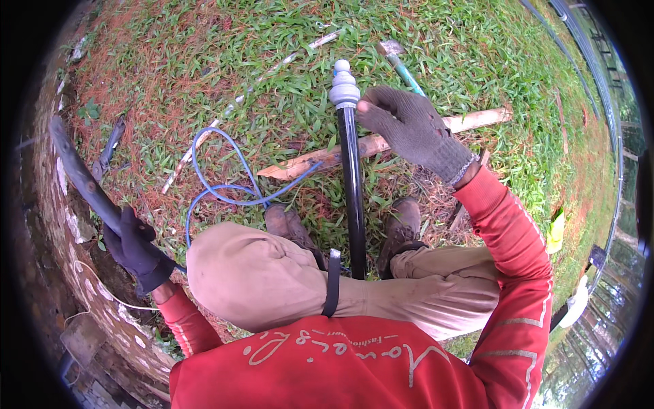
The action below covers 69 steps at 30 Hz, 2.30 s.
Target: The person prepares a metal pole by filing the end of a decorative cap, and then welds the cap onto the end of the long pole while sitting on the grass.
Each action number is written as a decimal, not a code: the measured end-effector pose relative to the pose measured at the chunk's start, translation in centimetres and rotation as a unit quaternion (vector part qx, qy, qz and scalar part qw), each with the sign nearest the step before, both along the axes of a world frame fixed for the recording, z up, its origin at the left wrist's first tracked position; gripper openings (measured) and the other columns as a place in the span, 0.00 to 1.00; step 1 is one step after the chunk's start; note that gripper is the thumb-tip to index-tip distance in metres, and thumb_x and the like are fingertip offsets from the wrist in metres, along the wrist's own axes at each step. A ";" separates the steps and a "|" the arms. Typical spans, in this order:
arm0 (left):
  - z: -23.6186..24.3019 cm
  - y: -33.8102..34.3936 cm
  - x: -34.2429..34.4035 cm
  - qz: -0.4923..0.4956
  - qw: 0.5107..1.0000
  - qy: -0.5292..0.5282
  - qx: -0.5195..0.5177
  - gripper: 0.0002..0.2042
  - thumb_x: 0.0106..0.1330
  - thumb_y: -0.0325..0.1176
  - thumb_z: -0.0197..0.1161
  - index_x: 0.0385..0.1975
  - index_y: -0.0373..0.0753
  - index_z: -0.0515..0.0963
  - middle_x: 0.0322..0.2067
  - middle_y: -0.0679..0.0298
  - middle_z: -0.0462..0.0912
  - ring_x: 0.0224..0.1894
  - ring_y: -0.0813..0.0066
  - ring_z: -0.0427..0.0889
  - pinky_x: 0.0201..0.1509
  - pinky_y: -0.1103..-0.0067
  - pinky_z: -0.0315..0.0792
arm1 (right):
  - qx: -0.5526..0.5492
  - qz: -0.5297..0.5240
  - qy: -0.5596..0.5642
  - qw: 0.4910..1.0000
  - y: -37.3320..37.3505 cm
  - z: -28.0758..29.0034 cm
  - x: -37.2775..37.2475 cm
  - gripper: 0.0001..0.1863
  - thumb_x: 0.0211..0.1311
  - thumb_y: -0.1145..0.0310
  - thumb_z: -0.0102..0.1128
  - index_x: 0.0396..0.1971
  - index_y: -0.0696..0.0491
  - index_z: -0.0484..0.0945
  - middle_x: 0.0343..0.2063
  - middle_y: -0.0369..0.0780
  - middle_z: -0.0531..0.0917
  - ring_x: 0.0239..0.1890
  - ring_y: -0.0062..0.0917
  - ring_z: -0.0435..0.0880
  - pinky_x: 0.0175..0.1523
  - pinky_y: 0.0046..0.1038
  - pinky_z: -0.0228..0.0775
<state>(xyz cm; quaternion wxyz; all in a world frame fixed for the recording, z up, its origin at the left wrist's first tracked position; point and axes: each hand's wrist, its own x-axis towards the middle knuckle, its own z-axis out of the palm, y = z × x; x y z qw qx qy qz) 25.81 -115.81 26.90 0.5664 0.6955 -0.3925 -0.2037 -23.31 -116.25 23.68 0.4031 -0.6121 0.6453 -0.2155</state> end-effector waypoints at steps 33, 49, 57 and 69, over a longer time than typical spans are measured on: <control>6.9 -6.0 -18.0 -0.719 0.583 -0.329 0.187 0.14 0.74 0.38 0.71 0.52 0.38 0.86 0.36 0.54 0.89 0.36 0.59 0.91 0.40 0.64 0.82 | -0.253 -0.262 -0.455 0.812 6.7 15.4 -6.7 0.16 0.82 0.62 0.56 0.59 0.56 0.74 0.44 0.41 0.82 0.40 0.30 0.78 0.48 0.39 0.74; -19.2 -25.6 -33.5 -0.649 0.692 -0.199 0.246 0.34 0.72 0.68 0.62 0.52 0.37 0.88 0.37 0.54 0.87 0.37 0.67 0.84 0.41 0.66 0.79 | 0.006 -0.439 -0.036 0.898 28.6 17.4 1.7 0.41 0.57 0.57 0.81 0.62 0.66 0.71 0.26 0.36 0.79 0.20 0.16 0.77 0.23 0.19 0.66; -32.4 -25.1 -38.8 -0.598 0.700 -0.054 0.386 0.23 0.77 0.57 0.65 0.42 0.39 0.87 0.36 0.61 0.91 0.33 0.70 0.89 0.44 0.67 0.82 | 0.018 -0.478 -0.004 0.878 32.3 15.6 3.2 0.38 0.59 0.59 0.78 0.62 0.64 0.70 0.34 0.40 0.81 0.26 0.21 0.82 0.31 0.22 0.73; -28.6 -24.0 -33.7 -0.608 0.634 0.144 0.456 0.21 0.70 0.53 0.77 0.49 0.40 0.88 0.42 0.64 0.91 0.40 0.73 0.85 0.45 0.72 0.77 | 0.033 -0.490 -0.141 0.859 30.5 11.7 6.7 0.32 0.66 0.61 0.76 0.60 0.60 0.69 0.32 0.39 0.80 0.24 0.16 0.78 0.28 0.18 0.68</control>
